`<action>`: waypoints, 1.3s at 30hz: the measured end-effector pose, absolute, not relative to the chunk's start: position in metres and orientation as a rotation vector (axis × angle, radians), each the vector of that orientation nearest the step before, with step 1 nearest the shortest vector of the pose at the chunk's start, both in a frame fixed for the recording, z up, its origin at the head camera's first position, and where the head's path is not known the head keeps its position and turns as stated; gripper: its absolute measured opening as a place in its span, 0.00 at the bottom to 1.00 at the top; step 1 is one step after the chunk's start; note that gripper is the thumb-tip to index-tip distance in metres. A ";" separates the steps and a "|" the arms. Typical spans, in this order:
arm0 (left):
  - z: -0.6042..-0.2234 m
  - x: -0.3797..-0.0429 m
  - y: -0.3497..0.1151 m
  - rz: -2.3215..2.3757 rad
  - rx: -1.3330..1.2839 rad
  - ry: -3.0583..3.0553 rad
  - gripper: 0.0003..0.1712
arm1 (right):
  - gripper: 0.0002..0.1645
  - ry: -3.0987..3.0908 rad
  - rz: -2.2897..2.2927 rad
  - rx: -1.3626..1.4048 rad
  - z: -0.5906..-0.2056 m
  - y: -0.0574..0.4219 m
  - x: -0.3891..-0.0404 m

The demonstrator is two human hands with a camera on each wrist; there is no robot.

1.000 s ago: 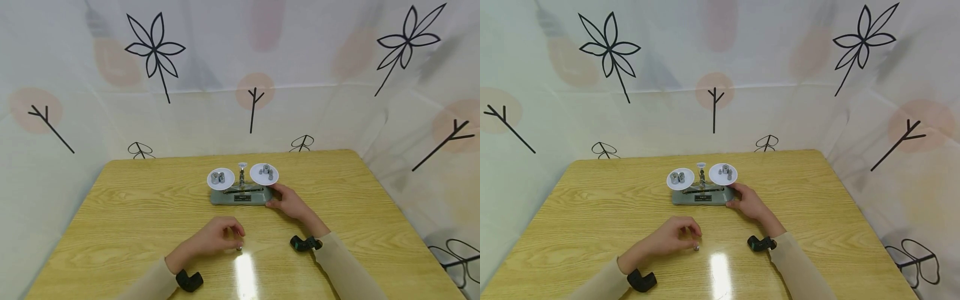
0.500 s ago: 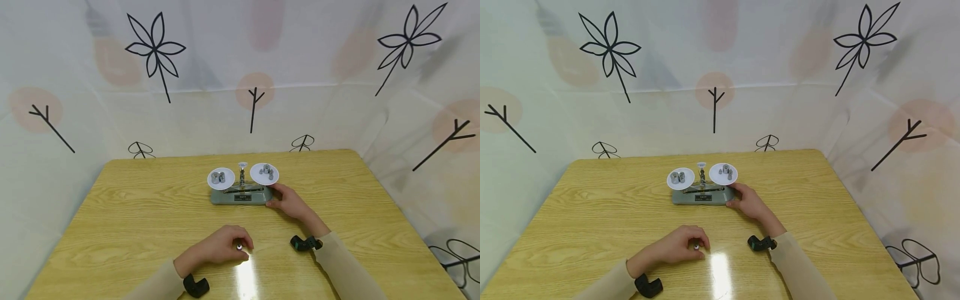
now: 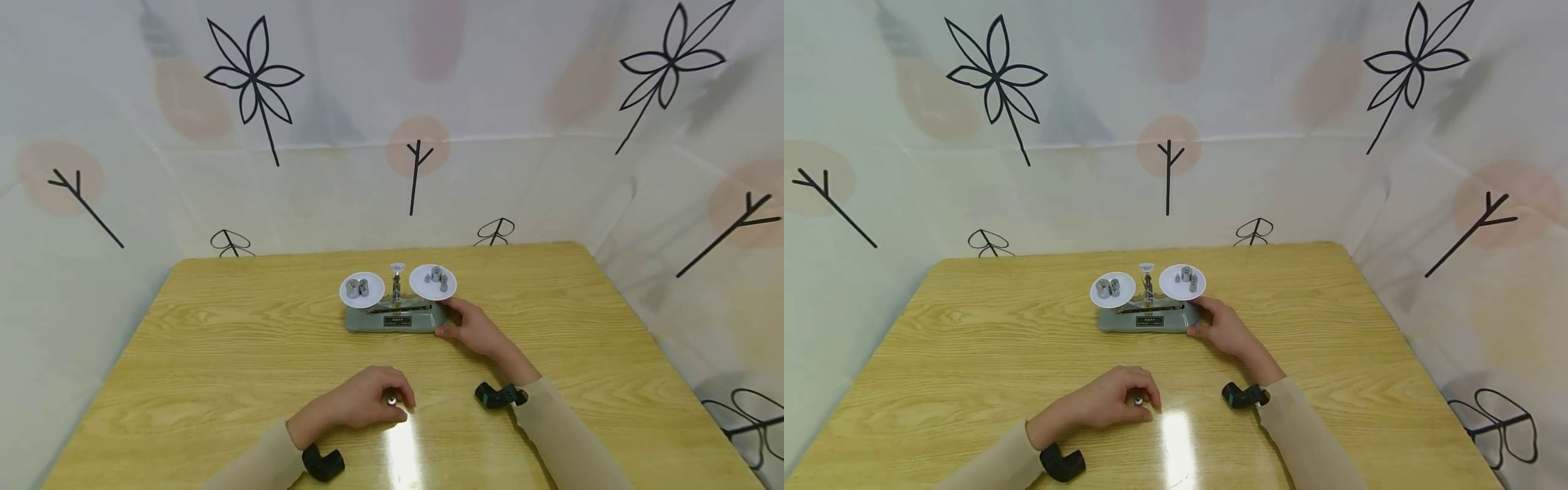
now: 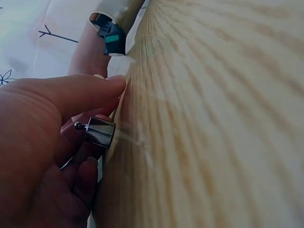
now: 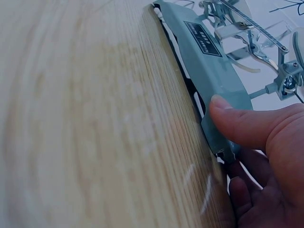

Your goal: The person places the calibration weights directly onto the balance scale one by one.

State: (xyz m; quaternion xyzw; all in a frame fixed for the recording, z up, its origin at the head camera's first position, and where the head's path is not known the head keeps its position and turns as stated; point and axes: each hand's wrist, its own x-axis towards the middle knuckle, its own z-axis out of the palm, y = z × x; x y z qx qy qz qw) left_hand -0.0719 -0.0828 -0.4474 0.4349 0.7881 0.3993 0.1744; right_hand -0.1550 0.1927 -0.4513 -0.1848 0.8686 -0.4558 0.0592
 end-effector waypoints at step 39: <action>-0.441 -0.082 -0.111 1.153 1.175 2.240 0.07 | 0.42 2.600 -1.394 -0.545 -0.452 0.193 -0.154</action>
